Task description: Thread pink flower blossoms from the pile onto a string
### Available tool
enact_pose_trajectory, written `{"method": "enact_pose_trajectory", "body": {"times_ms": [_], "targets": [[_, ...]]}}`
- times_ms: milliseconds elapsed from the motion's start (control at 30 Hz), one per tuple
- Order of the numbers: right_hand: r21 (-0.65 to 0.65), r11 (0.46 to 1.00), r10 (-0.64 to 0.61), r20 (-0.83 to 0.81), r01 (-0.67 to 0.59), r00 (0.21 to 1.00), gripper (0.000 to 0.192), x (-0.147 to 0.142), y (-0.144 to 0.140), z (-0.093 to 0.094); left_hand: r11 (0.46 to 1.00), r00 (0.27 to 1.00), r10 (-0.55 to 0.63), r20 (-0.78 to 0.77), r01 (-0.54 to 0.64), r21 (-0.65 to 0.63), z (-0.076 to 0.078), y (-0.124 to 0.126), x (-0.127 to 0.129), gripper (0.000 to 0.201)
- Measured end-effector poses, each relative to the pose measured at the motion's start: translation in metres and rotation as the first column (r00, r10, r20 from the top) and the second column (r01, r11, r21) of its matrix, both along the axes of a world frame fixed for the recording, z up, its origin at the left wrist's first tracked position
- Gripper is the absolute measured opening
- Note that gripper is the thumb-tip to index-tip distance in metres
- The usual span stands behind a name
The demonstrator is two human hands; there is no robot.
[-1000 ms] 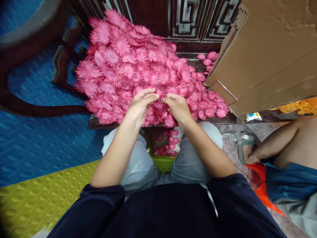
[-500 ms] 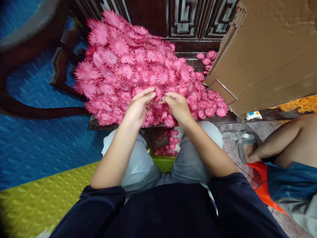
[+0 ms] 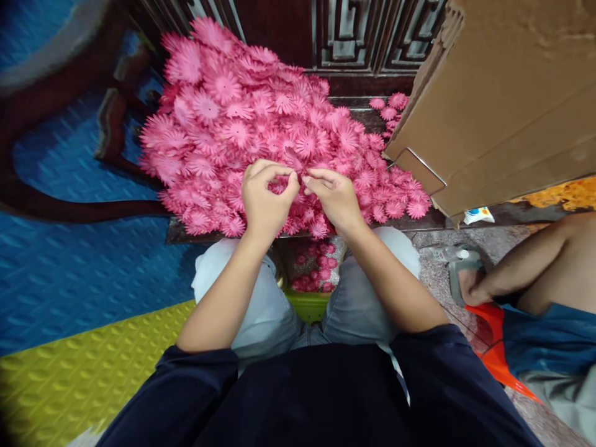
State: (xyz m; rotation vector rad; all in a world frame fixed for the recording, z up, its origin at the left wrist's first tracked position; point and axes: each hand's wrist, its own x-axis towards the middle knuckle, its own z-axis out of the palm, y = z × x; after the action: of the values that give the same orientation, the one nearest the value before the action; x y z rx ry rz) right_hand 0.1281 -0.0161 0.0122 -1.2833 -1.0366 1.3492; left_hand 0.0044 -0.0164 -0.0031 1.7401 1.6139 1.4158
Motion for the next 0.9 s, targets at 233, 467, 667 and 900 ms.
{"method": "enact_pose_trajectory", "body": {"times_ms": [233, 467, 667, 900], "targets": [[0.020, 1.000, 0.008, -0.021, -0.008, 1.000, 0.016, 0.0019, 0.0000, -0.0040, 0.998, 0.997, -0.064, 0.032, 0.063, 0.020, 0.0004, 0.0005, -0.0019, 0.009], [0.040, 0.998, 0.036, 0.038, -0.038, 0.999, 0.017, 0.0057, 0.0017, -0.0033, 0.994, 0.993, -0.110, 0.053, 0.109, 0.018, 0.0011, 0.0010, -0.0064, 0.009], [0.049, 0.999, 0.003, 0.046, -0.006, 0.999, 0.010, 0.0048, 0.0035, -0.0003, 0.978, 0.963, -0.201, 0.180, 0.208, -0.023, 0.0017, 0.0011, -0.0068, 0.011], [0.076, 0.992, 0.092, 0.125, -0.102, 0.988, 0.017, 0.0064, 0.0044, 0.0039, 0.943, 0.840, -0.210, 0.500, 0.308, -0.123, 0.0012, 0.0060, -0.0061, 0.013]]}}
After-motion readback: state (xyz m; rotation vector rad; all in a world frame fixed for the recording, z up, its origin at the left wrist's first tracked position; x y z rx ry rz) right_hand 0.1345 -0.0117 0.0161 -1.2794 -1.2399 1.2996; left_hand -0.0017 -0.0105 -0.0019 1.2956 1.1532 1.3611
